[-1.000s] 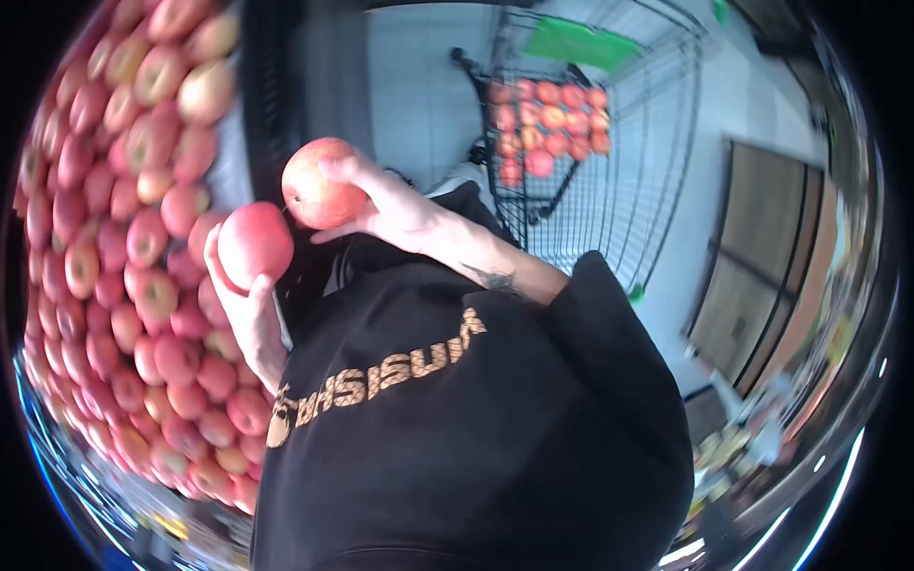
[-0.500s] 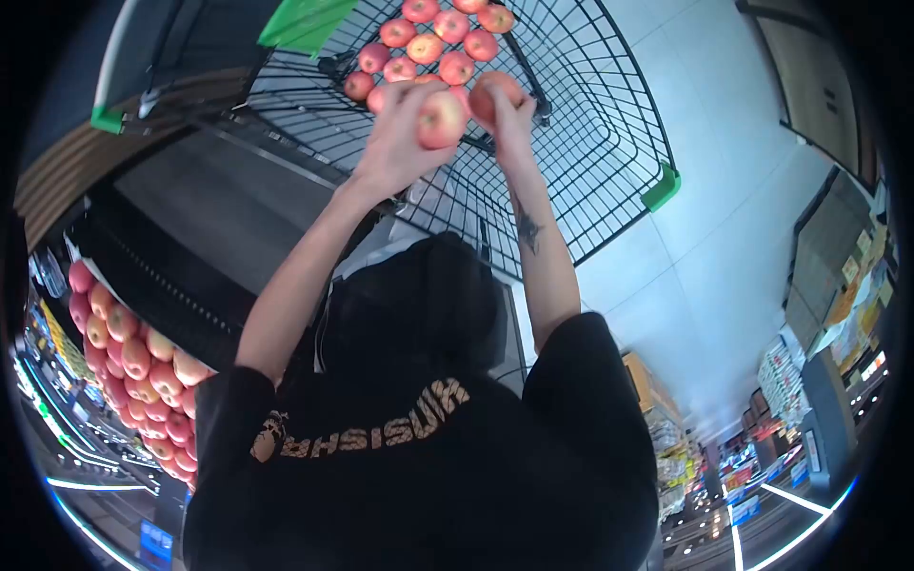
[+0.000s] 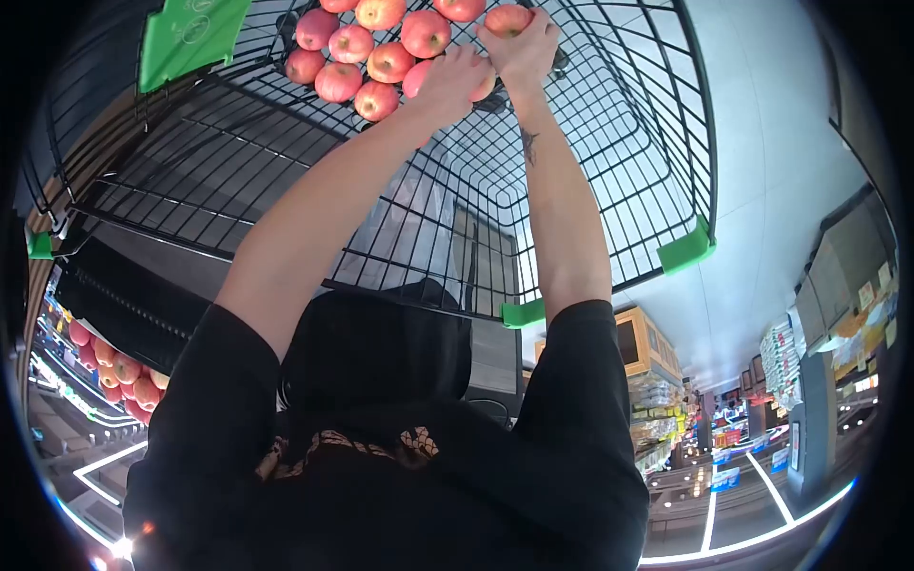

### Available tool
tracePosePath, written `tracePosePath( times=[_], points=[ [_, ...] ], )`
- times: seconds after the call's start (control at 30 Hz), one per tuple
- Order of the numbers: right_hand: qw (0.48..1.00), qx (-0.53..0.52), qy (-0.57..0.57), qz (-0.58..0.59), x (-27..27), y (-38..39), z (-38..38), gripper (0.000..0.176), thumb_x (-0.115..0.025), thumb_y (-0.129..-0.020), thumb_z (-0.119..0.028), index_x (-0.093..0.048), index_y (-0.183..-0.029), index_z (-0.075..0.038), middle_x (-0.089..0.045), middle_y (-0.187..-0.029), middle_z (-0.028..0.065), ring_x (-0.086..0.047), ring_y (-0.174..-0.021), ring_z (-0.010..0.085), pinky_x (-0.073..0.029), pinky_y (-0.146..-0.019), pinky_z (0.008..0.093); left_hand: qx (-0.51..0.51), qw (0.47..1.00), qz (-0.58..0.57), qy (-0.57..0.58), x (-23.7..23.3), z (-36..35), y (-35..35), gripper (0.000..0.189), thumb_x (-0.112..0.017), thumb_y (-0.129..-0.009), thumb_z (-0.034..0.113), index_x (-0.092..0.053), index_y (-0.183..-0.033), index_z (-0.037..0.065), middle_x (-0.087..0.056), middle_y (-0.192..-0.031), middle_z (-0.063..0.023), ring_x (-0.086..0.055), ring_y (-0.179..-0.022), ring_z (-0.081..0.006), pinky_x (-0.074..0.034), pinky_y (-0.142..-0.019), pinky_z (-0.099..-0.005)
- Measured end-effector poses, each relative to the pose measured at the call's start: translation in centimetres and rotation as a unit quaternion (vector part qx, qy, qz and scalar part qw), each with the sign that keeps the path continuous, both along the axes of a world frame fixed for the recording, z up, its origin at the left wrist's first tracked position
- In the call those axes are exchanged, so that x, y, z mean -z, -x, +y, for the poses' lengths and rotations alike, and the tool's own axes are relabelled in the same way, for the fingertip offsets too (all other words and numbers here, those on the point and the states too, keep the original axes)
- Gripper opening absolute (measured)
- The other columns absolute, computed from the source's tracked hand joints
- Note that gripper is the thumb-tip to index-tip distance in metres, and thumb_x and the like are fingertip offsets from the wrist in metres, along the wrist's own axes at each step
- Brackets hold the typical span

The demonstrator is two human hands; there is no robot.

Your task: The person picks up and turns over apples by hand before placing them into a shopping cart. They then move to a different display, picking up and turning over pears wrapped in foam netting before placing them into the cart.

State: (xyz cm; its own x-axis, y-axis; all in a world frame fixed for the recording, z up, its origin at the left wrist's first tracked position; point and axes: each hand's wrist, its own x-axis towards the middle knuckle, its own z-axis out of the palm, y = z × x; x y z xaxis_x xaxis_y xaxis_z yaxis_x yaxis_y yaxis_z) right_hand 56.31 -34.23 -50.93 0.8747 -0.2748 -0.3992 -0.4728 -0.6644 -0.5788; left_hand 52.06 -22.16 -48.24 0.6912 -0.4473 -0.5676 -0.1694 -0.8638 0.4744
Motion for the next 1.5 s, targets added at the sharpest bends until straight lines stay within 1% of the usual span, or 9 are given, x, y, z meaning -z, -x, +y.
tracePosePath(
  times=[0.27,0.57,0.73,0.9,1.0,1.03,1.17,1.33,1.5],
  points=[
    [0.996,-0.054,0.067,-0.004,2.2,0.5,0.3,0.099,-0.086,-0.053,-0.05,-0.041,-0.126,0.0,-0.045,-0.117,0.0242,-0.05,-0.108,0.0357,-0.046,-0.089,0.0398,0.048,0.993,-0.079,-0.079,1.4,0.0,0.6,0.051,-0.067,-0.071,0.008,-0.053,-0.12,0.009,-0.043,-0.125,-0.0111,-0.04,-0.12,-0.0299,-0.04,-0.093,-0.0413],
    [0.999,-0.04,-0.012,0.01,1.3,1.4,0.4,0.099,-0.083,-0.058,-0.046,-0.034,-0.129,0.002,-0.04,-0.118,0.0314,-0.047,-0.106,0.0423,-0.044,-0.091,0.0447,-0.069,0.992,-0.105,-0.001,0.9,1.2,2.1,0.065,-0.067,-0.07,0.008,-0.043,-0.131,0.013,-0.039,-0.129,-0.0141,-0.039,-0.121,-0.0327,-0.041,-0.095,-0.0448],
    [0.998,0.034,0.013,0.041,-0.6,3.7,0.5,0.095,-0.077,-0.068,-0.046,-0.032,-0.132,0.007,-0.038,-0.127,0.0337,-0.041,-0.118,0.0452,-0.039,-0.097,0.047,-0.15,0.985,0.081,0.022,-5.0,2.2,2.8,0.047,-0.062,-0.074,0.01,-0.052,-0.119,0.006,-0.05,-0.118,-0.0197,-0.049,-0.114,-0.0349,-0.047,-0.086,-0.0463],
    [0.995,-0.09,-0.016,-0.05,-1.8,12.0,-1.5,0.085,-0.072,-0.077,-0.043,-0.035,-0.135,0.006,-0.042,-0.132,0.0255,-0.04,-0.122,0.0384,-0.03,-0.105,0.0457,-0.173,0.965,0.112,0.164,-14.3,6.4,4.9,0.036,-0.061,-0.073,0.014,-0.06,-0.109,0.008,-0.061,-0.094,-0.0178,-0.06,-0.097,-0.0347,-0.048,-0.079,-0.05],
    [0.96,-0.242,0.011,-0.14,-5.2,14.2,-0.4,0.068,-0.075,-0.077,-0.026,-0.041,-0.128,0.004,-0.047,-0.122,0.0201,-0.046,-0.113,0.0314,-0.042,-0.094,0.0416,-0.298,0.917,0.044,0.261,-20.7,10.8,8.9,0.044,-0.061,-0.08,0.025,-0.054,-0.119,0.007,-0.06,-0.107,-0.018,-0.058,-0.105,-0.0344,-0.046,-0.089,-0.0443],
    [0.963,-0.208,-0.14,-0.096,-7.8,13.6,1.5,0.061,-0.074,-0.077,-0.02,-0.044,-0.124,0.005,-0.051,-0.117,0.0183,-0.051,-0.107,0.0299,-0.044,-0.091,0.0392,-0.332,0.897,0.019,0.29,-22.8,12.9,10.6,0.046,-0.061,-0.082,0.028,-0.053,-0.122,0.007,-0.059,-0.11,-0.0178,-0.057,-0.106,-0.0341,-0.046,-0.09,-0.0431],
    [0.939,-0.257,-0.219,-0.07,-15.7,13.5,10.6,0.039,-0.06,-0.086,-0.005,-0.046,-0.119,0.008,-0.056,-0.11,0.0172,-0.055,-0.106,0.0243,-0.045,-0.09,0.0348,-0.477,0.809,-0.046,0.34,-30.9,20.8,19.4,0.049,-0.059,-0.085,0.029,-0.048,-0.127,0.005,-0.059,-0.111,-0.0183,-0.059,-0.102,-0.031,-0.047,-0.09,-0.0405],
    [0.844,-0.457,-0.027,-0.281,-24.9,14.9,23.2,0.036,-0.063,-0.082,-0.006,-0.052,-0.116,-0.001,-0.051,-0.116,0.0189,-0.051,-0.107,0.0315,-0.041,-0.095,0.0413,-0.641,0.621,-0.185,0.412,-38.5,25.3,34.6,0.045,-0.058,-0.086,0.021,-0.048,-0.126,0.002,-0.059,-0.108,-0.0174,-0.061,-0.099,-0.0243,-0.049,-0.086,-0.0379],
    [0.692,-0.609,-0.198,-0.334,-35.9,23.6,36.1,0.033,-0.064,-0.086,-0.008,-0.052,-0.115,0.0,-0.053,-0.11,0.016,-0.054,-0.1,0.027,-0.045,-0.089,0.0378,-0.785,0.448,-0.397,0.158,-42.1,23.4,47.8,0.033,-0.056,-0.086,0.018,-0.054,-0.116,0.003,-0.057,-0.102,-0.0133,-0.056,-0.097,-0.0247,-0.044,-0.09,-0.0377]
  ],
)
